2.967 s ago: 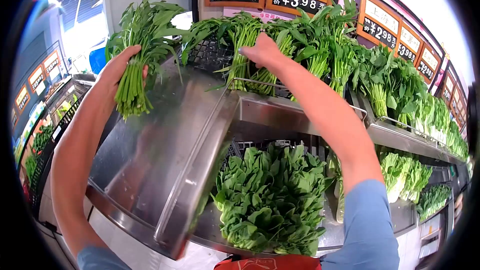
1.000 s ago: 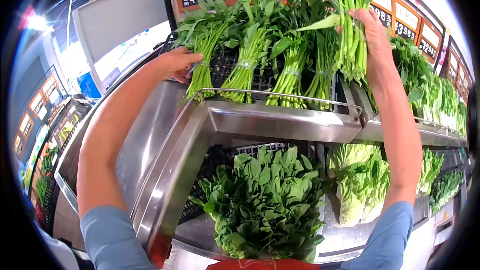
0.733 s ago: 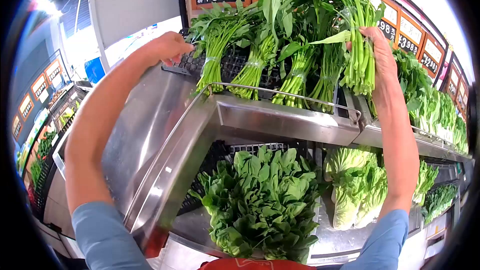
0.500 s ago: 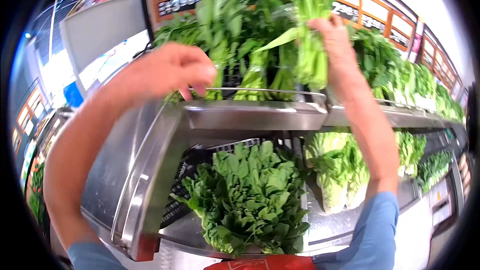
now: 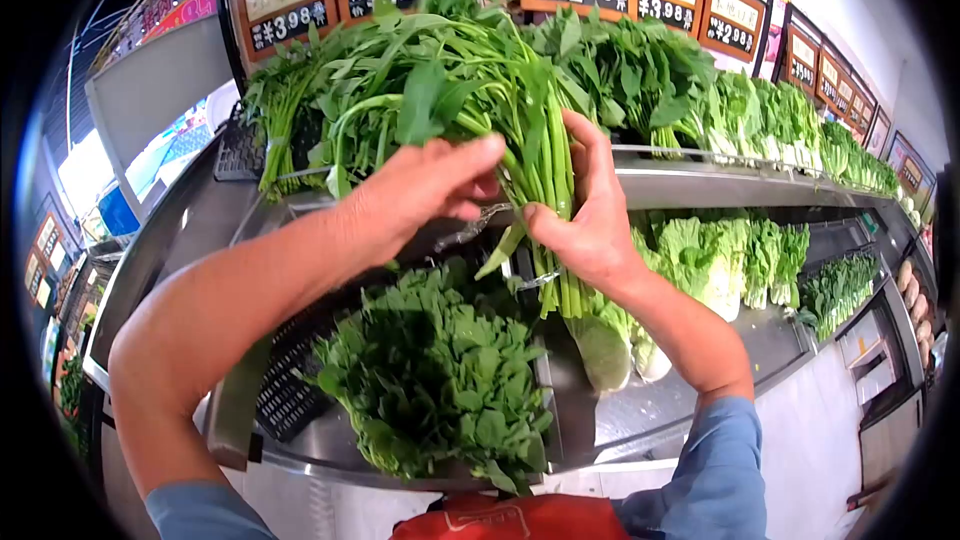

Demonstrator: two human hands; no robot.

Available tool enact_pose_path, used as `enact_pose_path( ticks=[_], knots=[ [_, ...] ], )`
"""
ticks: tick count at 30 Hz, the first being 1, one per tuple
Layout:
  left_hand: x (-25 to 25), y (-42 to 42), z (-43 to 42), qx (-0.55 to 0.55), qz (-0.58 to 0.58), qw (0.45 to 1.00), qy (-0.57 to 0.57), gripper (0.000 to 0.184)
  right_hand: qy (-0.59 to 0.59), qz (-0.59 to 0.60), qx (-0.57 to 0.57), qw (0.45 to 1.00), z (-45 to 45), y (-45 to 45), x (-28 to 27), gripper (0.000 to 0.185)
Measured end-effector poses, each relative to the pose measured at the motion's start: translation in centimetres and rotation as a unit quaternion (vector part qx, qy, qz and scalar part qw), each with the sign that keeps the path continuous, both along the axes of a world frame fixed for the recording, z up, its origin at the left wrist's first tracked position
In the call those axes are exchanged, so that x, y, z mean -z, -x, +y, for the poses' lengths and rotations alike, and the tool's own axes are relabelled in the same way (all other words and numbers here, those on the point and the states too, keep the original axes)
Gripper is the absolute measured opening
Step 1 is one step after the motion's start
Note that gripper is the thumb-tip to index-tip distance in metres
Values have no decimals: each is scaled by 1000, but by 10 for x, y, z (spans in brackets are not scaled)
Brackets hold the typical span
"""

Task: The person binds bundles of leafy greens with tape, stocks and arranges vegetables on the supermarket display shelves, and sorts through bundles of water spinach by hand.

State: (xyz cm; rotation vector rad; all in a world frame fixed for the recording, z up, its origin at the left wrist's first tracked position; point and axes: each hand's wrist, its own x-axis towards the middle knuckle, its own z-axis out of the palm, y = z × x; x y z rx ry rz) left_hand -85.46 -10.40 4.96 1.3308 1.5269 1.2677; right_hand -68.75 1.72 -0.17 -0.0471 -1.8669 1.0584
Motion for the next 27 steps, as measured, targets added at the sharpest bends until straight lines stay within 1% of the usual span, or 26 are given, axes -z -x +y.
enact_pose_path(
  ticks=[1, 3, 5, 6, 9, 10, 13, 14, 15, 18, 21, 22, 23, 25, 27],
  knots=[
    [2, -9, 4, -1, -43, 999, -17, 63, -4, -1, -8, 1000, 5, -7, 5, 84],
    [6, -29, 6, -9, -93, 995, -39, 64, 58, 38, -60, 996, 4, -22, 10, 81],
    [10, -46, 9, 15, -119, 992, -44, 67, 122, 29, -105, 987, 9, -40, 17, 81],
    [18, -48, 15, 40, -117, 991, -44, 72, 136, 21, -110, 984, 11, -48, 22, 81],
    [38, -67, 32, 86, -193, 975, -61, 73, 142, 22, -99, 985, 17, -66, 41, 80],
    [45, -77, 35, 94, -229, 966, -80, 71, 140, 21, -90, 986, 19, -72, 46, 80],
    [67, -95, 46, 99, -268, 952, -106, 70, 187, -13, -106, 977, 22, -93, 54, 84],
    [79, -98, 49, 111, -265, 951, -109, 68, 212, -12, -116, 970, 22, -98, 58, 84],
    [90, -105, 51, 131, -287, 940, -128, 63, 246, -19, -135, 960, 20, -104, 58, 85],
    [121, -120, 57, 148, -332, 922, -135, 63, 250, -35, -154, 955, 18, -116, 64, 84],
    [131, -120, 66, 147, -353, 907, -178, 64, 269, -60, -182, 944, 15, -121, 77, 84],
    [132, -121, 68, 132, -351, 908, -185, 63, 219, -82, -165, 958, 16, -121, 83, 84],
    [133, -121, 71, 152, -388, 895, -157, 61, 203, -68, -184, 959, 15, -121, 88, 83],
    [133, -126, 73, 146, -385, 898, -153, 56, 189, -88, -183, 961, 19, -126, 96, 72],
    [141, -126, 77, 150, -424, 883, -136, 54, 188, -76, -199, 959, 27, -133, 97, 58]
  ],
)
